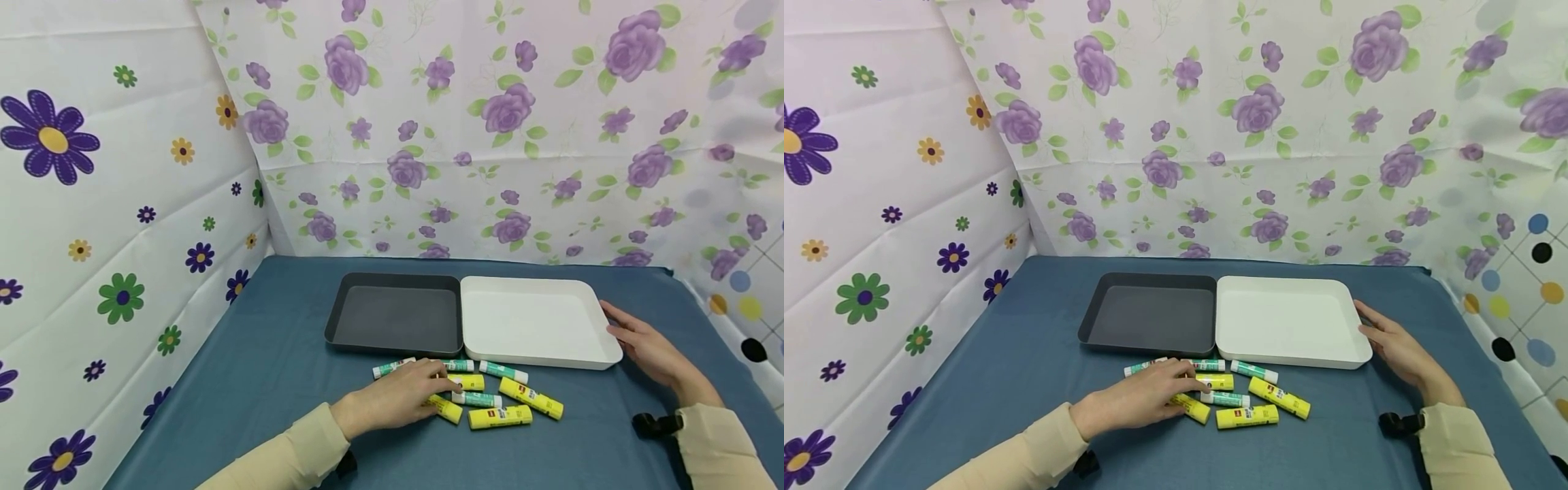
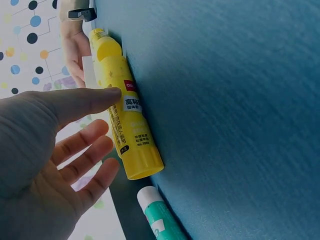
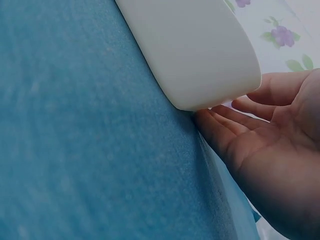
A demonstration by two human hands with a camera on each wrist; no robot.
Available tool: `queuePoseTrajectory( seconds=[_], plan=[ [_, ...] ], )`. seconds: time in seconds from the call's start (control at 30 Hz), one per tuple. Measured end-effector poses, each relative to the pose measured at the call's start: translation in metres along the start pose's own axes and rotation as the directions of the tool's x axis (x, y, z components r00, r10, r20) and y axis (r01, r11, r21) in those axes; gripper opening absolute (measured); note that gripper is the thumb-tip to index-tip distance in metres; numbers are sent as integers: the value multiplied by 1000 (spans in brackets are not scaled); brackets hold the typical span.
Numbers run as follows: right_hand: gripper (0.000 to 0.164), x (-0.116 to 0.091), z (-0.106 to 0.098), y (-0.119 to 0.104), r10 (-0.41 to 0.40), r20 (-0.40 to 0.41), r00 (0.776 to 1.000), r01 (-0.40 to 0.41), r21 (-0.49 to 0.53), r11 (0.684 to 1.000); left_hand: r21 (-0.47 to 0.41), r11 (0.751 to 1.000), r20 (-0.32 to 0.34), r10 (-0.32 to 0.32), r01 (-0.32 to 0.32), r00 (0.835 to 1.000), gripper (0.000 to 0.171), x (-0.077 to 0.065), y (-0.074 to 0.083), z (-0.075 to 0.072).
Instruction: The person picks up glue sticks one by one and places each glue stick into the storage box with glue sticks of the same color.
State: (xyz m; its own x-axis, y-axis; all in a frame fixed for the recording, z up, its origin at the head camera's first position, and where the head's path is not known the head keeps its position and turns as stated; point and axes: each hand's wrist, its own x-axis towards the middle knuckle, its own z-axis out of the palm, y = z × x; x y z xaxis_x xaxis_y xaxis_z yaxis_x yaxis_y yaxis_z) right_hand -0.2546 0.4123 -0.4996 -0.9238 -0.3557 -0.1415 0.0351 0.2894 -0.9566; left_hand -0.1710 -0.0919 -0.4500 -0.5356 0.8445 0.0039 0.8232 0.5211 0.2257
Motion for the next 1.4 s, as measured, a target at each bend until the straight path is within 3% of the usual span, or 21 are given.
queuePoseTrajectory(
  seconds=[0.2, 0.47, 0.93, 1.4],
  plan=[
    [75, -1, 0, 2, -7, 10, 1000, 7, 20, 1000, -11, 999, 1, 31, -31, 1000, 41, -1, -1, 1],
    [75, 1, 1, 1, -2, 11, 1000, 2, 30, 1000, -30, 999, 18, 24, -24, 1000, 42, -1, 1, 3],
    [76, 0, 2, 1, 8, -2, 1000, -8, 51, 999, -2, 999, -37, 42, -42, 998, 36, -3, 2, 5],
    [76, 0, 0, 2, 1, -5, 1000, -1, 49, 999, 8, 999, -26, 45, -45, 999, 36, 0, -1, 5]
  ],
)
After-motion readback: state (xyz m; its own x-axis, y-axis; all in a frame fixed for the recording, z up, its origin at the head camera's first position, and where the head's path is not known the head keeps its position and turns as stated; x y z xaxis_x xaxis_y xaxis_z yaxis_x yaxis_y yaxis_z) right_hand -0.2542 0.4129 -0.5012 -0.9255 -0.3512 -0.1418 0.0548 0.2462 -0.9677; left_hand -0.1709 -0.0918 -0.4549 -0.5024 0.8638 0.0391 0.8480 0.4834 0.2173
